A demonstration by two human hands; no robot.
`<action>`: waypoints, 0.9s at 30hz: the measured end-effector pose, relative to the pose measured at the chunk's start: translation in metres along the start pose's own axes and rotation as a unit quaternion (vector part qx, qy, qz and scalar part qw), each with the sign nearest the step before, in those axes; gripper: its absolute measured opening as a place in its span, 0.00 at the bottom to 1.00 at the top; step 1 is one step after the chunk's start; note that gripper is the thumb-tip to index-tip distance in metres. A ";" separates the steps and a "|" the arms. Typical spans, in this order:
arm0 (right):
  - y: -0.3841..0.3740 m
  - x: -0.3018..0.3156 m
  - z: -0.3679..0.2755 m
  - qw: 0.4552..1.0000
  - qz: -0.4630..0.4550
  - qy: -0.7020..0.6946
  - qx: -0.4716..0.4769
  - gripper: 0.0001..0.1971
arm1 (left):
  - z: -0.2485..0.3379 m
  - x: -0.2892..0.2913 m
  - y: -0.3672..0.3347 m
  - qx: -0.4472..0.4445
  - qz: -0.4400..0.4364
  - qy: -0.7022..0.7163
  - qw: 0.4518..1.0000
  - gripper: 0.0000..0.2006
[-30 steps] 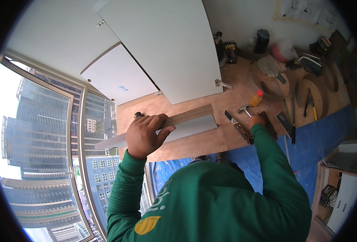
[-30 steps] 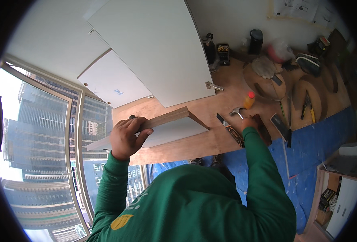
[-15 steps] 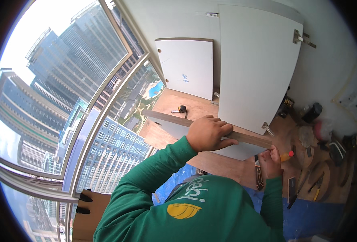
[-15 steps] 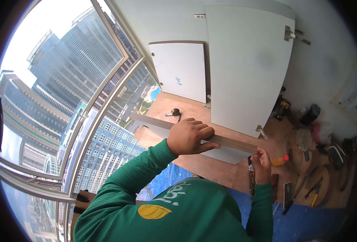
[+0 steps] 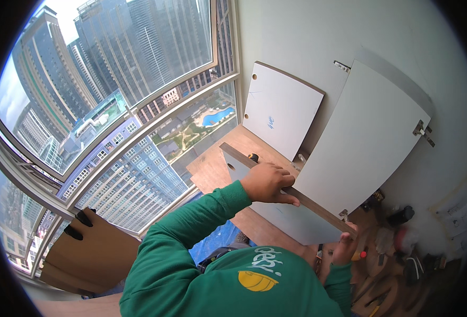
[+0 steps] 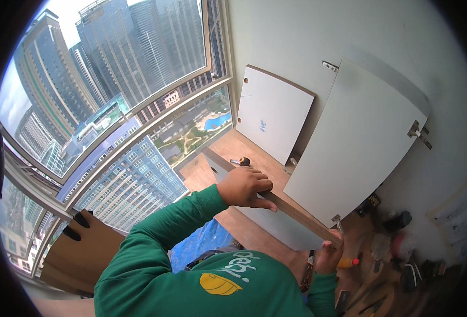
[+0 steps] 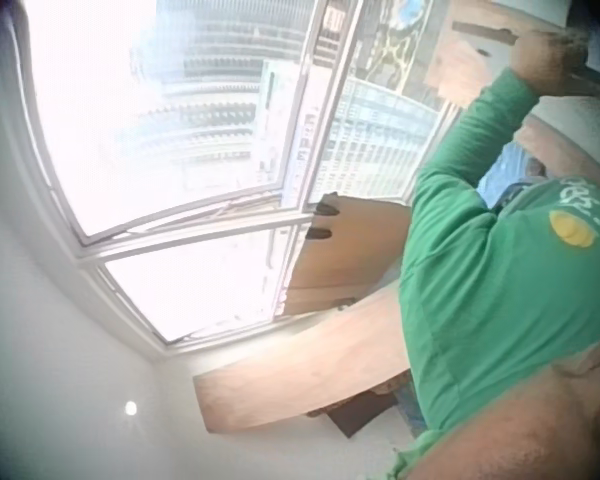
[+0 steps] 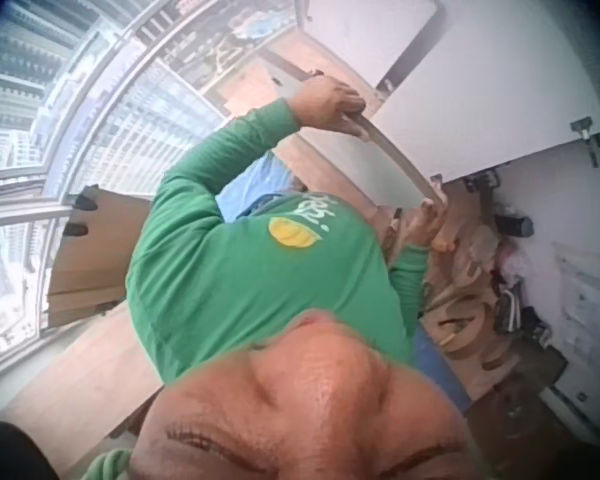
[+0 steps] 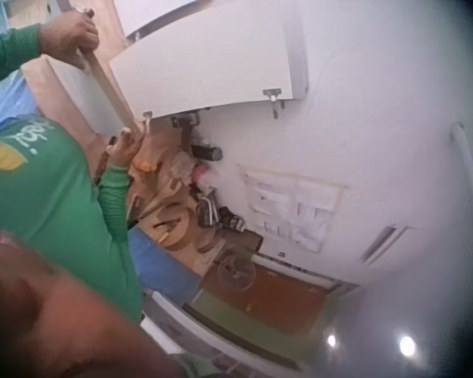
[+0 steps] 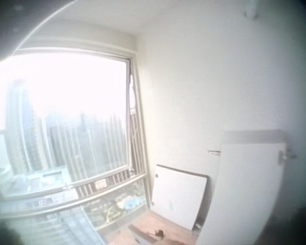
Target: The person assembles wooden cabinet components by hand, using a hammer and utility knife to fit and trim panels. They repeatedly position, tap, and adjust the pieces to align them with the cabinet frame.
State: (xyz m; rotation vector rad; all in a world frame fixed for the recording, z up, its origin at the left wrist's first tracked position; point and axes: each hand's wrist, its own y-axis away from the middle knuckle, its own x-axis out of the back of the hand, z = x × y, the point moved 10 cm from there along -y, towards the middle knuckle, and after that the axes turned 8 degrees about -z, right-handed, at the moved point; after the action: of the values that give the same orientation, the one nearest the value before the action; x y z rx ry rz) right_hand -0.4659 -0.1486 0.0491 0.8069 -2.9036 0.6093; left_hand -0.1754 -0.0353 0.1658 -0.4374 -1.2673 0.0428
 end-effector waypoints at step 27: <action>-0.011 0.002 0.016 0.996 0.022 0.087 0.003 0.36 | -0.094 0.027 0.011 0.202 0.091 -0.036 0.975 0.28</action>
State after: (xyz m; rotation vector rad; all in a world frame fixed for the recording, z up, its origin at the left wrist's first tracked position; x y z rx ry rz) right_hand -0.4615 -0.1648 0.0391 0.6573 -2.7695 0.6558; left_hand -0.0771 -0.0455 0.1651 -0.1988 -1.2477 0.4665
